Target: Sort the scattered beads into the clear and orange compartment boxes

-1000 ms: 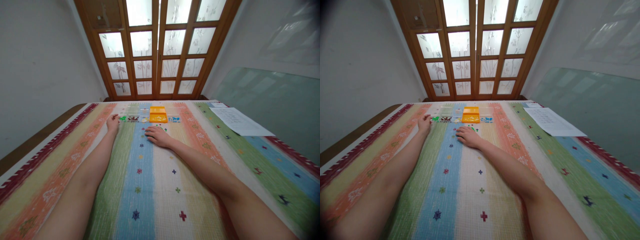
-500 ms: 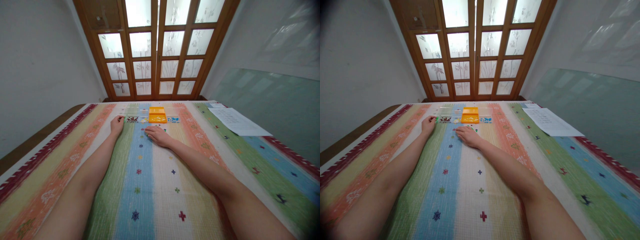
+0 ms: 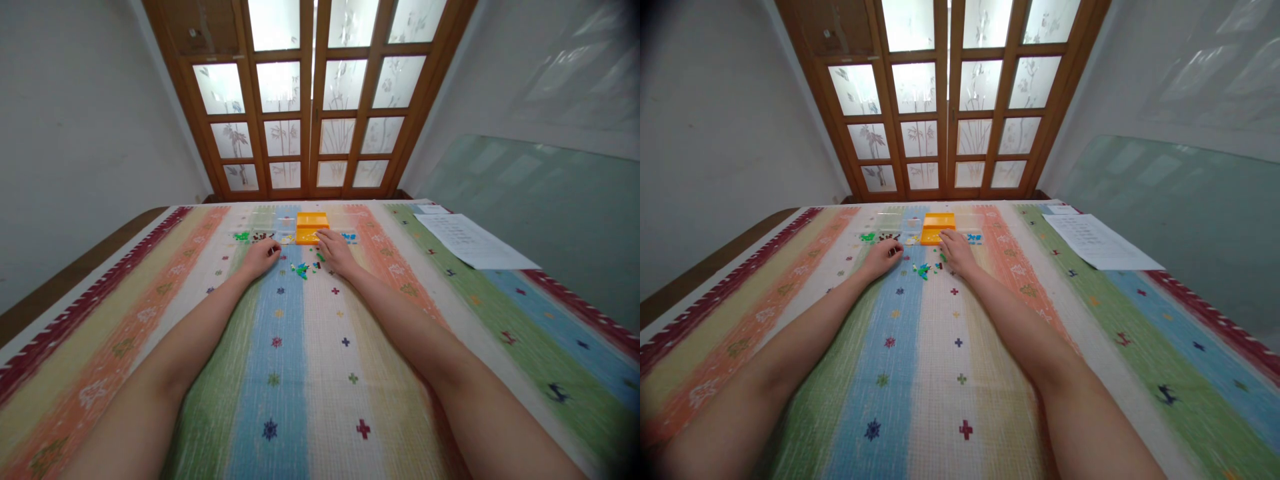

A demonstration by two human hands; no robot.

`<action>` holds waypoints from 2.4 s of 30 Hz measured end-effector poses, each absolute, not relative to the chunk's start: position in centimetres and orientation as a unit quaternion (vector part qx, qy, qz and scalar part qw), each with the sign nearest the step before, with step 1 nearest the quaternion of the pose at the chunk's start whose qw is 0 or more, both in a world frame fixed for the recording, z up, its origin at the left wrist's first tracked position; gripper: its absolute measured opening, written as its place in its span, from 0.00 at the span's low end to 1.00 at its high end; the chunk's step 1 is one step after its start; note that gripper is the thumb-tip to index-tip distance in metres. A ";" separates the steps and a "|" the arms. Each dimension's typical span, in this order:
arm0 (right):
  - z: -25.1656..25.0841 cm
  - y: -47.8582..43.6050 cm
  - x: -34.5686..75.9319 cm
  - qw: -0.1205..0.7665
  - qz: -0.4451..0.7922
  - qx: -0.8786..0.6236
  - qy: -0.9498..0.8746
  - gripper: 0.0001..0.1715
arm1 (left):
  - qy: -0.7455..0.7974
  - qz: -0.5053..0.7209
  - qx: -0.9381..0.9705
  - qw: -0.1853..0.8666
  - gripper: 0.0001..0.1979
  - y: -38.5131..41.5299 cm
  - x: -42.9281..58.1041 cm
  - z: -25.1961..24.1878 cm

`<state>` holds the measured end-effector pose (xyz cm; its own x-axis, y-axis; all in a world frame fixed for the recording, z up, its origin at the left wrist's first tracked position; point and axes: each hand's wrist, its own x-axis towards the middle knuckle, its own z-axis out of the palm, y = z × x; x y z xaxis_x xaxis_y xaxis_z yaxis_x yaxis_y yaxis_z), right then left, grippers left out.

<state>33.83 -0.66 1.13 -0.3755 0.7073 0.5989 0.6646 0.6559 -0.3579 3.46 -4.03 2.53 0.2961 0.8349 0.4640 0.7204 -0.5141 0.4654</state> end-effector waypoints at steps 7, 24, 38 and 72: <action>-0.1 0.5 34.2 0.363 0.025 -0.451 -0.815 0.26 | 0.451 0.292 0.839 0.084 0.07 -5.4 5.3 3.5; 0.9 -1.7 33.6 0.360 0.029 -0.435 -0.825 0.22 | 0.411 0.244 0.874 0.090 0.09 -5.6 5.9 3.2; 1.1 -2.4 33.4 0.358 0.041 -0.421 -0.833 0.21 | 0.513 0.364 0.765 0.137 0.05 -3.9 4.0 1.9; 2.1 -4.0 32.5 0.351 0.041 -0.344 -0.870 0.19 | 0.612 0.651 0.383 0.233 0.11 1.3 -5.6 0.6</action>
